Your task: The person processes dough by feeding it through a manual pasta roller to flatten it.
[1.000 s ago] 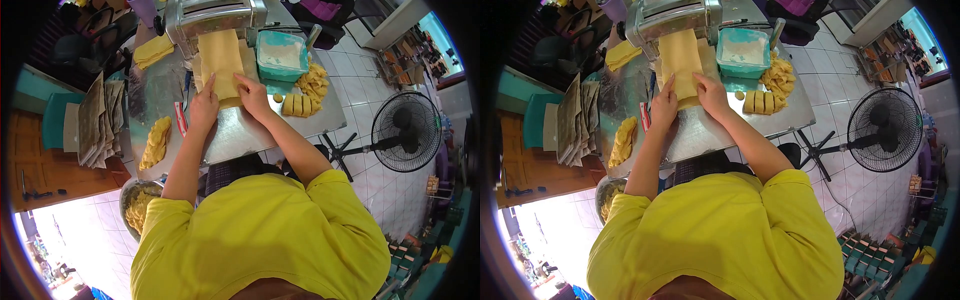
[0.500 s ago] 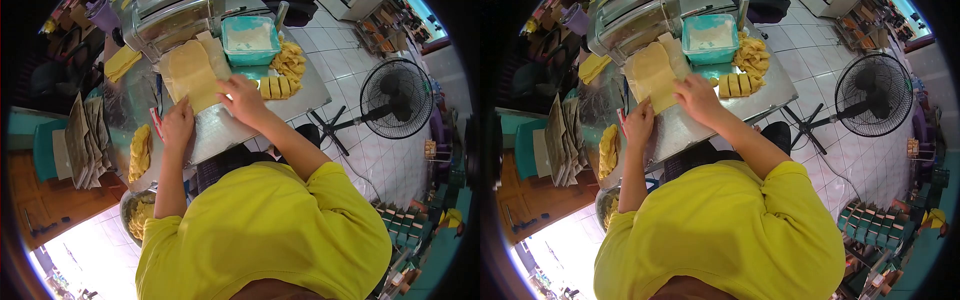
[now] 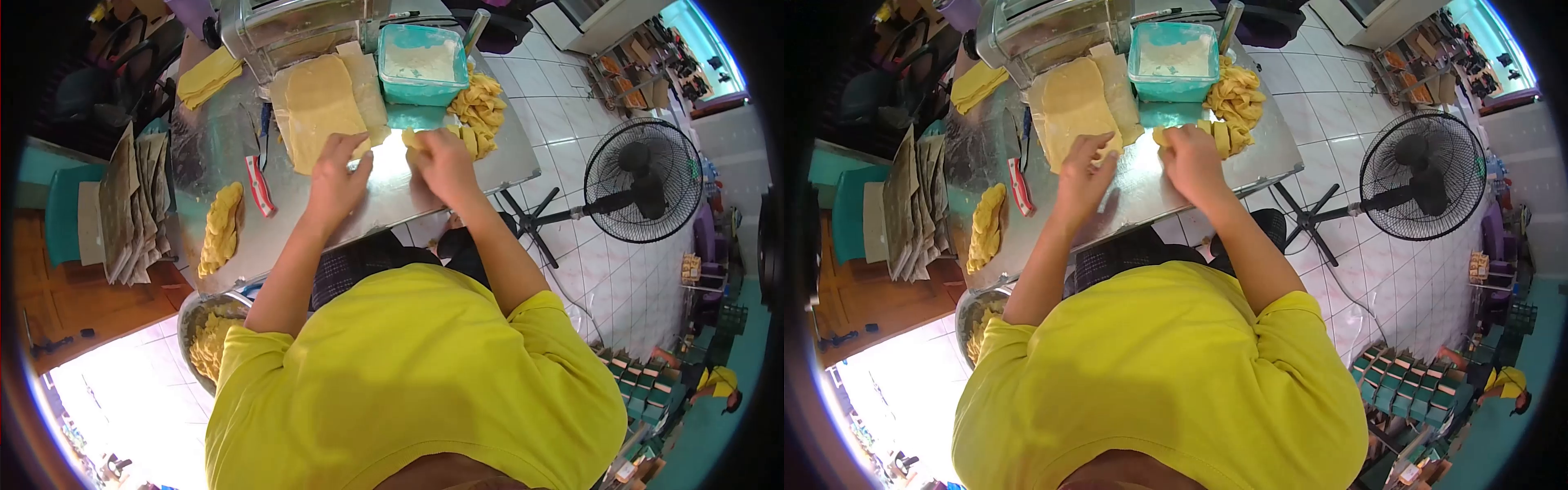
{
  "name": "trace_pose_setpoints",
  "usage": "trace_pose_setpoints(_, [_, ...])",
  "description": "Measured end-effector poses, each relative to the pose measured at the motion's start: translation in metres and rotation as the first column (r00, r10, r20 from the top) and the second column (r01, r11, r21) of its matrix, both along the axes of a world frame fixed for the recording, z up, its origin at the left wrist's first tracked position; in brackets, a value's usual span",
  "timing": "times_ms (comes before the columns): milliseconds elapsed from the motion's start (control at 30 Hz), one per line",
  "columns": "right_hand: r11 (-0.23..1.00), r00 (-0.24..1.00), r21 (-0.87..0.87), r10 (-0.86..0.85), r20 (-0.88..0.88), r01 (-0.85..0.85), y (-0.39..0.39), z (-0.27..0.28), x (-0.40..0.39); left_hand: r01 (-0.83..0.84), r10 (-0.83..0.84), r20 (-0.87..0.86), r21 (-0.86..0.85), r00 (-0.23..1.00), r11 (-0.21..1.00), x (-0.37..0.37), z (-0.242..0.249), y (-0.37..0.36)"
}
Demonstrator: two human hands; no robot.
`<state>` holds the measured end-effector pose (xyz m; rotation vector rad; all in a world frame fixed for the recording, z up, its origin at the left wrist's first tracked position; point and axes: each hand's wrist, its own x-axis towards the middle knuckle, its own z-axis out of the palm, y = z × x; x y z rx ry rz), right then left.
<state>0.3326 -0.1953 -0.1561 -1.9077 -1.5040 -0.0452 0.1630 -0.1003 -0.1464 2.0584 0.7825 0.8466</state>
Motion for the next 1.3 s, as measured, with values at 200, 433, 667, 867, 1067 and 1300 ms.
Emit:
trace_pose_setpoints(200, [0.953, 0.257, 0.167, 0.233, -0.938, -0.254, -0.005, 0.032, -0.003, 0.428, -0.169, 0.399, -0.756, 0.901, 0.496, 0.011, 0.013, -0.007])
trace_pose_setpoints(433, [0.919, 0.826, 0.142, 0.394, -0.403, -0.368, -0.008, 0.033, -0.025, 0.429, -0.007, 0.486, -0.764, 0.874, 0.483, 0.001, 0.001, -0.005])
trace_pose_setpoints(667, [0.870, 0.811, 0.111, 0.489, -0.321, -0.481, -0.008, 0.031, -0.029, 0.495, -0.018, 0.505, -0.838, 0.863, 0.231, -0.013, 0.014, -0.008])
trace_pose_setpoints(867, [0.839, 0.844, 0.094, 0.534, 0.040, -0.536, -0.012, 0.037, -0.051, 0.464, -0.052, 0.465, -0.860, 0.884, 0.210, -0.033, 0.006, -0.016])
trace_pose_setpoints(1067, [0.836, 0.836, 0.029, 0.548, 0.039, -0.549, -0.021, 0.018, -0.067, 0.386, 0.063, 0.415, -0.883, 0.908, 0.266, -0.050, -0.010, -0.031])
trace_pose_setpoints(1300, [0.842, 0.826, 0.164, 0.537, -0.172, -0.513, -0.018, 0.016, -0.059, 0.387, 0.163, 0.433, -0.887, 0.886, 0.252, -0.041, -0.001, -0.031])
